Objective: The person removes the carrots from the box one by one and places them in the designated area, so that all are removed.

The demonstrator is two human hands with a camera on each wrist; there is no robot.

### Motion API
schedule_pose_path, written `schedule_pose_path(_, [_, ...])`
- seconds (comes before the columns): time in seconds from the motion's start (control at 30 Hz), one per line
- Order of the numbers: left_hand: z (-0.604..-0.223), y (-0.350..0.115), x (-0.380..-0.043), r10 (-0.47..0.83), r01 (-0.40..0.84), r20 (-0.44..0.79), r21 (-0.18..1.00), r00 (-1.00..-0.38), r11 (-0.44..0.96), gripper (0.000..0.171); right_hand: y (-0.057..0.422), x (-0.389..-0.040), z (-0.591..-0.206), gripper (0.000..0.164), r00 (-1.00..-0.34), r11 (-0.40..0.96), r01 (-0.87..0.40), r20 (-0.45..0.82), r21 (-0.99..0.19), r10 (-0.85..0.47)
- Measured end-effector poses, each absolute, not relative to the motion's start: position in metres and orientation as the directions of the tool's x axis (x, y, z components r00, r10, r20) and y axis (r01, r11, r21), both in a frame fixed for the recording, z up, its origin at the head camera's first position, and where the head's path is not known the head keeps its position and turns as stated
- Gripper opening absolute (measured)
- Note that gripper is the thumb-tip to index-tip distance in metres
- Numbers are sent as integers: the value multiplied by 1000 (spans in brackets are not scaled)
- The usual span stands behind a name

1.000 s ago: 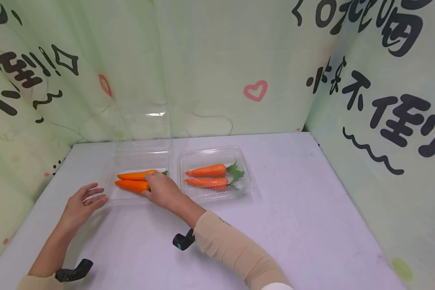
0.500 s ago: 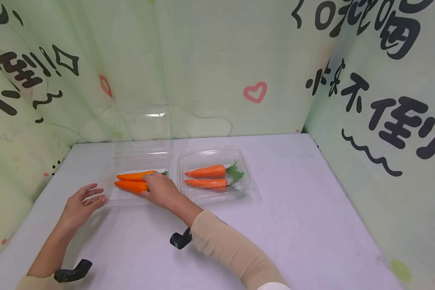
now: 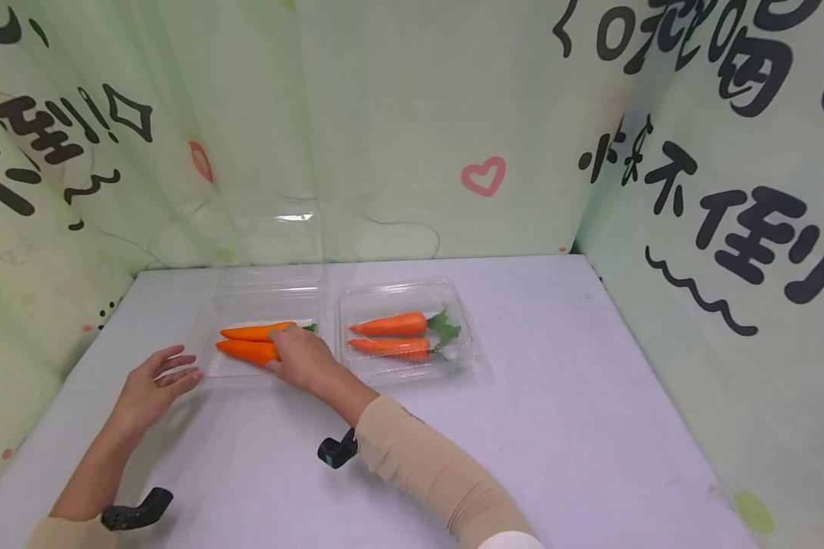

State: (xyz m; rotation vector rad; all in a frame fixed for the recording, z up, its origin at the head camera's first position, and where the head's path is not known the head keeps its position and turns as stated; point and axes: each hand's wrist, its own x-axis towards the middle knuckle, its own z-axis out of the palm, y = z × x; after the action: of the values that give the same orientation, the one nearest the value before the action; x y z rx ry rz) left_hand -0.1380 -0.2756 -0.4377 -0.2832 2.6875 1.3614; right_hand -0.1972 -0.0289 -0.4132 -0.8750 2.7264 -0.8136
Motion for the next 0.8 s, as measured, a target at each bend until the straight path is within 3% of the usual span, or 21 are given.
schedule_pose_path(0.17, [-439,-276,-140,-112,-223,-194,785,-975,578,78,-30,-199,-416,40,-815,680,-485,3,-550,-579])
schedule_pose_path(0.33, [-439,-275,-140,-114,-222,-192,784,-975,580,78,-32,-200,-418,50,-807,664,-502,25,-555,-589])
schedule_pose_path(0.8, [-439,-275,-139,-119,-224,-191,783,-974,581,79,-36,-203,-423,47,-824,677,-470,7,-566,-567])
